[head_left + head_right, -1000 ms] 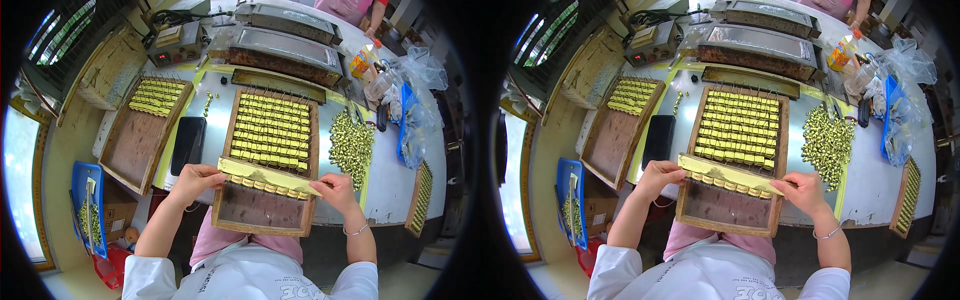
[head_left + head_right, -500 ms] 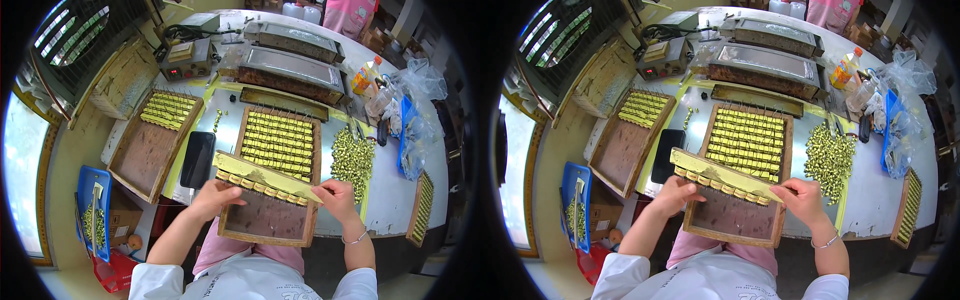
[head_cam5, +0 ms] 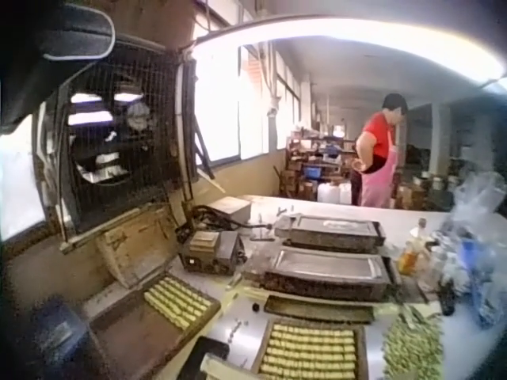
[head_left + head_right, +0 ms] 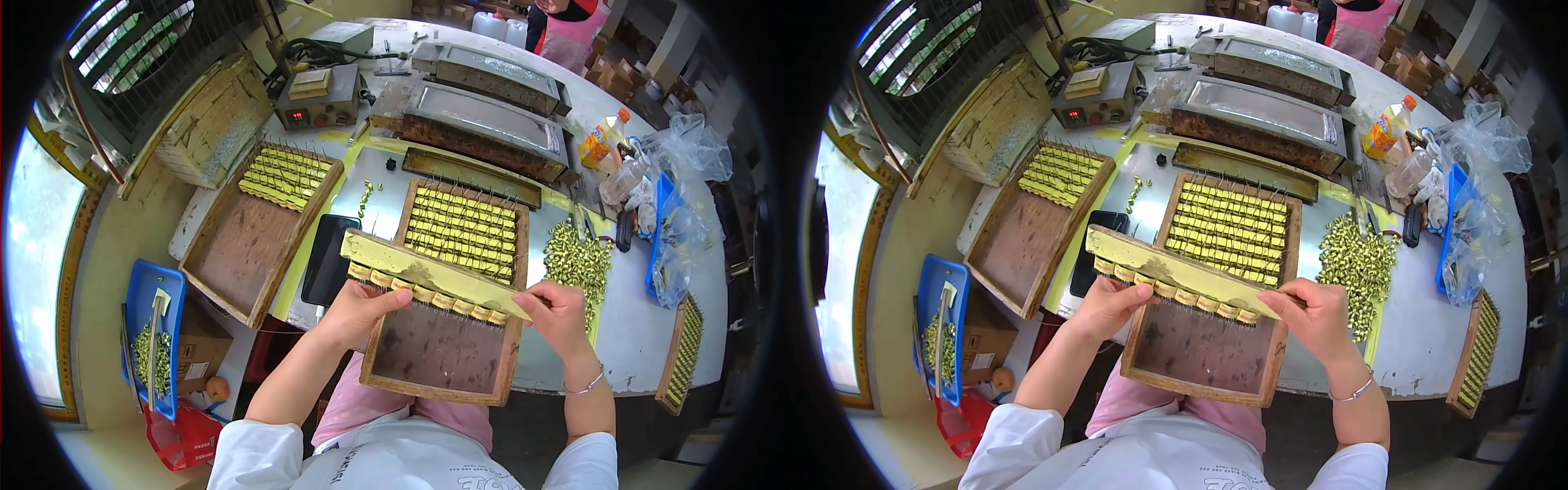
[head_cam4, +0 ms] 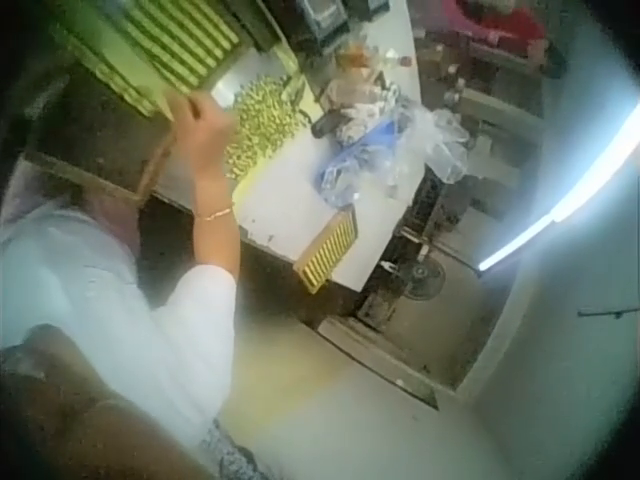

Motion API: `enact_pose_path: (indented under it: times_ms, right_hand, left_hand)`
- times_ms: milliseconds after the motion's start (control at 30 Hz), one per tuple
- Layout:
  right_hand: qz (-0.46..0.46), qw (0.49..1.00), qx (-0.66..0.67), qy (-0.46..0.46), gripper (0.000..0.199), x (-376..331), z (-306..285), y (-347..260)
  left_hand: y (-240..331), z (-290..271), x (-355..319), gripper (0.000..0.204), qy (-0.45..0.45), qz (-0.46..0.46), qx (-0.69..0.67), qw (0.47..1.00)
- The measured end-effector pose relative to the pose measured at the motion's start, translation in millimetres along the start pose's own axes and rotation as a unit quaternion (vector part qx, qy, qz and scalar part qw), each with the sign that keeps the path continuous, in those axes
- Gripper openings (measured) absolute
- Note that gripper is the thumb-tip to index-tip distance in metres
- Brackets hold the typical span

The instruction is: The person arranges small yellow electronic components into a grid-like wooden frame by hand, picking them from a plastic tray and placing them into the frame.

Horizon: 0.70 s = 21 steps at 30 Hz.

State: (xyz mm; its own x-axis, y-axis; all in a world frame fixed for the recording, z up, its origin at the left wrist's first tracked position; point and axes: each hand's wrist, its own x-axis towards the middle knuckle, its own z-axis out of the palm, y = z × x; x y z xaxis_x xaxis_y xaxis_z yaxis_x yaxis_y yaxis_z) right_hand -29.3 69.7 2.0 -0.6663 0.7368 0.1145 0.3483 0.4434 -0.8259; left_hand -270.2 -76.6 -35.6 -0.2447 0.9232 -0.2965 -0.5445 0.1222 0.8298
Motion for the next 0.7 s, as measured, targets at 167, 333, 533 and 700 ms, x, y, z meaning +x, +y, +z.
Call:
enact_pose_path:
  times_ms: [167,333,533,700]
  right_hand:
    - [-0.049,0.998,-0.017,0.033,0.019,11,-2,-10]
    - [-0.07,0.995,-0.053,0.042,0.018,34,14,-10]
    - [-0.13,0.979,-0.143,0.068,0.017,56,16,-4]
    - [-0.2,0.961,-0.179,0.063,0.022,54,-3,-19]
  left_hand:
    - [10,5,6,0.04,-0.033,-0.002,-0.014,0.999]
    - [-4,28,29,0.047,-0.08,-0.044,0.047,0.995]
    - [-13,31,57,0.038,-0.053,-0.008,0.067,0.996]
    - [6,39,46,0.035,-0.038,-0.032,0.046,0.998]
